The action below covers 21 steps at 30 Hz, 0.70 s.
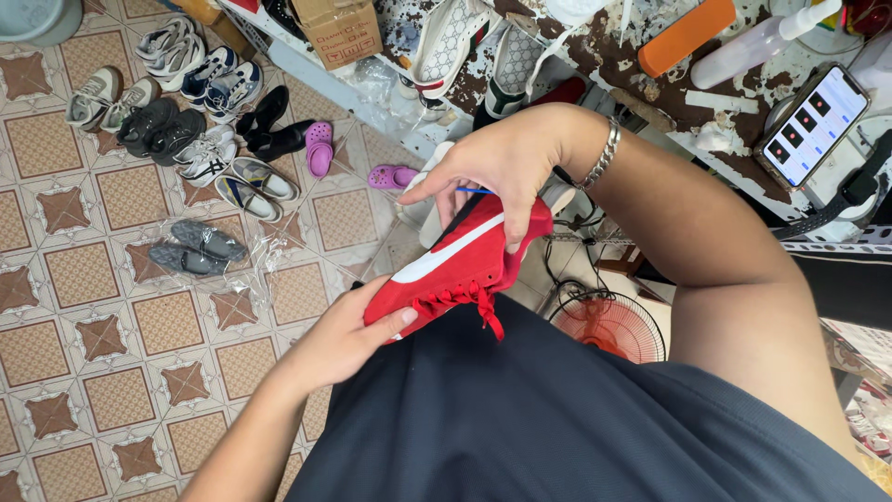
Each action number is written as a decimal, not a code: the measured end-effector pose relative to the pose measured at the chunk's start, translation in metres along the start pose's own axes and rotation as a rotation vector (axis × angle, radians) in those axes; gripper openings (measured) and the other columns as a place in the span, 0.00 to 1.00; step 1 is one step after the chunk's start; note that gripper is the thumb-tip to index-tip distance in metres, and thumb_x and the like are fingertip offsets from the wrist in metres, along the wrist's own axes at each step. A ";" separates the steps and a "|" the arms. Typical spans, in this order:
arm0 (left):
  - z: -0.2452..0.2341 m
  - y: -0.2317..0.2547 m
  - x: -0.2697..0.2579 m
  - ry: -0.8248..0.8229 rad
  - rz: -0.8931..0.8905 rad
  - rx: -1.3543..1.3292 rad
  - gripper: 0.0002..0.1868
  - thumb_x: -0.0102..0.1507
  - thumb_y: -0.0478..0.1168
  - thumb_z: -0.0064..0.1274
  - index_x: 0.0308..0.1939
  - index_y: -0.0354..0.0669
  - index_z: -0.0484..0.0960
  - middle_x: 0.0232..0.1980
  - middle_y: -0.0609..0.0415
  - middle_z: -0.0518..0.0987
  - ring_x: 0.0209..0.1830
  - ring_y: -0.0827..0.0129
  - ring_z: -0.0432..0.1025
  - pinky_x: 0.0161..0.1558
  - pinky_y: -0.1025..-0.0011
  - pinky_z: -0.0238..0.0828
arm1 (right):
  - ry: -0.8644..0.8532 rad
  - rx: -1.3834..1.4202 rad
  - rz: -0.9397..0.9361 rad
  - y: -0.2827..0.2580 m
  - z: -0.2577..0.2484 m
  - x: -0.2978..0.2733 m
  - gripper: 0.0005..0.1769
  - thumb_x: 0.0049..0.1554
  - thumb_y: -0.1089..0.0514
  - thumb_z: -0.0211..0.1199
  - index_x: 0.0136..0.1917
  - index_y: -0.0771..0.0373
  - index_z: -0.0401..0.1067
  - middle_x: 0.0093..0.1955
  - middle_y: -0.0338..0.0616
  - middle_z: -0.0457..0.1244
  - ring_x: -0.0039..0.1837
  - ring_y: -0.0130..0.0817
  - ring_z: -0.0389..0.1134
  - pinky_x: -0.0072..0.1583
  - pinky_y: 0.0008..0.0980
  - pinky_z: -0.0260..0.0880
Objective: The person paints the white stripe and sole of a red sneaker using a small brush and white paint. They repeatedly dip the brush into a small container of paint and apply it to the shoe, rotating the shoe to access different areas.
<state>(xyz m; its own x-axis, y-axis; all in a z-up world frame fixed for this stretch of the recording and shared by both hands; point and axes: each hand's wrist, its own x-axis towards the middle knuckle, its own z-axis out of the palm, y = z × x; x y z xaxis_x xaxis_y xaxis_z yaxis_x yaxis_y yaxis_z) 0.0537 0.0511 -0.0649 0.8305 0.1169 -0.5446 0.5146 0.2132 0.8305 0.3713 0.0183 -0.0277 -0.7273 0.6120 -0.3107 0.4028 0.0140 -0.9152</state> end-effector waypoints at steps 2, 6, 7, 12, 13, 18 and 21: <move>0.003 0.001 -0.005 0.122 0.062 0.173 0.26 0.66 0.46 0.53 0.65 0.38 0.74 0.55 0.48 0.85 0.54 0.64 0.78 0.59 0.68 0.71 | 0.168 -0.054 -0.066 -0.009 -0.001 -0.008 0.72 0.29 0.54 0.87 0.80 0.66 0.52 0.62 0.49 0.68 0.63 0.37 0.70 0.65 0.35 0.69; 0.002 -0.012 -0.018 0.354 0.170 0.359 0.26 0.65 0.42 0.53 0.66 0.35 0.71 0.59 0.41 0.80 0.60 0.54 0.75 0.61 0.65 0.67 | 0.674 -0.055 -0.332 -0.029 0.006 -0.054 0.57 0.39 0.59 0.79 0.76 0.69 0.54 0.71 0.58 0.59 0.71 0.40 0.63 0.71 0.40 0.66; 0.001 -0.018 -0.020 0.407 0.201 0.387 0.25 0.65 0.41 0.53 0.65 0.34 0.72 0.59 0.39 0.79 0.61 0.51 0.74 0.61 0.64 0.66 | 0.932 0.053 -0.281 -0.029 0.020 -0.064 0.44 0.50 0.57 0.73 0.75 0.67 0.58 0.71 0.52 0.61 0.72 0.35 0.65 0.73 0.36 0.69; 0.001 -0.057 -0.031 0.637 0.302 0.414 0.23 0.65 0.35 0.52 0.64 0.33 0.73 0.62 0.36 0.78 0.64 0.50 0.74 0.64 0.62 0.66 | 1.918 0.169 -0.626 0.041 0.041 -0.109 0.20 0.66 0.44 0.50 0.56 0.61 0.71 0.53 0.46 0.71 0.52 0.31 0.76 0.49 0.25 0.77; 0.003 -0.065 -0.032 0.679 0.273 0.380 0.24 0.65 0.34 0.52 0.66 0.33 0.72 0.62 0.37 0.78 0.64 0.51 0.74 0.64 0.62 0.67 | 1.949 0.197 -0.645 0.059 0.047 -0.118 0.23 0.70 0.44 0.49 0.59 0.66 0.72 0.49 0.45 0.69 0.48 0.29 0.72 0.47 0.24 0.73; 0.012 -0.087 -0.023 0.830 0.206 0.262 0.26 0.65 0.33 0.52 0.68 0.33 0.70 0.60 0.40 0.81 0.61 0.55 0.77 0.61 0.65 0.71 | 2.164 0.116 -0.513 0.099 0.031 -0.129 0.24 0.73 0.43 0.46 0.52 0.65 0.70 0.45 0.45 0.69 0.42 0.29 0.72 0.44 0.25 0.73; 0.015 -0.078 -0.019 0.893 0.424 0.378 0.26 0.66 0.29 0.50 0.69 0.30 0.70 0.64 0.37 0.78 0.64 0.51 0.75 0.64 0.64 0.68 | 2.089 -0.259 -0.336 0.101 0.013 -0.117 0.06 0.73 0.61 0.55 0.53 0.65 0.66 0.47 0.48 0.68 0.47 0.32 0.74 0.52 0.30 0.79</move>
<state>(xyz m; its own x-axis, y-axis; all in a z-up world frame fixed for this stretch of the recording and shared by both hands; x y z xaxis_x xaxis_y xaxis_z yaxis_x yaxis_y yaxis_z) 0.0008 0.0181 -0.1172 0.5786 0.8147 0.0379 0.3795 -0.3101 0.8717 0.4897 -0.0618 -0.0868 0.6879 0.3164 0.6531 0.6029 0.2519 -0.7570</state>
